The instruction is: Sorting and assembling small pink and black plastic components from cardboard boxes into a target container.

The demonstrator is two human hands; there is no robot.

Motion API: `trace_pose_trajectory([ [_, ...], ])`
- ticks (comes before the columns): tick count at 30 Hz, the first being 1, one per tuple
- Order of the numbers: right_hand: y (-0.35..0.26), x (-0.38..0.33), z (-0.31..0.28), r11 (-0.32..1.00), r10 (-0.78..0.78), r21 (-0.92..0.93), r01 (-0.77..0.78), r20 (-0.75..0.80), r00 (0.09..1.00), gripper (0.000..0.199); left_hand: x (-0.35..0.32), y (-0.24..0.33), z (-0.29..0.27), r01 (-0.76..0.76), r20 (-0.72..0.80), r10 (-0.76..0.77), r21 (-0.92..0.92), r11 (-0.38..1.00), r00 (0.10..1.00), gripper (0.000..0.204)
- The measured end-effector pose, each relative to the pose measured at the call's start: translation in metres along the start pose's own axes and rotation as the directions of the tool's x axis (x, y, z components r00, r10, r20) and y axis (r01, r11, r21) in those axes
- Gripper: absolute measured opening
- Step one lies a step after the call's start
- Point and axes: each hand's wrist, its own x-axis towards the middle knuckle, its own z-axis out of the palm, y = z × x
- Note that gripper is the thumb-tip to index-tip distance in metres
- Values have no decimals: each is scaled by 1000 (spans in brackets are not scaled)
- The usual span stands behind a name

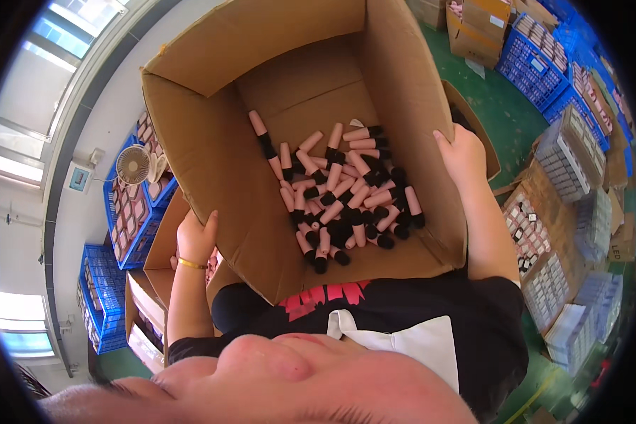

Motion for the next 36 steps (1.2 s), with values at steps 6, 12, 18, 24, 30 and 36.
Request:
trace_pose_trajectory([
  [6, 14, 27, 48, 998, 23, -62, -16, 112, 993, 31, 42, -15, 32, 42, 199, -73, 155, 987, 977, 33],
  [12, 21, 75, 88, 997, -37, -64, 43, 82, 996, 33, 83, -24, 58, 130, 161, -117, -73, 989, 980, 40],
  [18, 52, 62, 139, 987, 6, -156, 28, 211, 977, 30, 69, -53, 115, 190, 278, -148, -130, 973, 949, 45],
  [24, 51, 23, 139, 958, 170, -279, -73, 341, 925, 31, 14, -35, 140, 459, 450, -338, -191, 868, 826, 60],
  [30, 56, -2, 134, 940, 293, -263, -215, 304, 907, 28, -4, -24, 161, 842, 685, -490, -418, 341, 539, 54],
  [36, 66, -22, 128, 982, 170, -125, -142, 255, 952, 35, -35, -48, 187, 691, 539, -446, -644, 330, 715, 47],
])
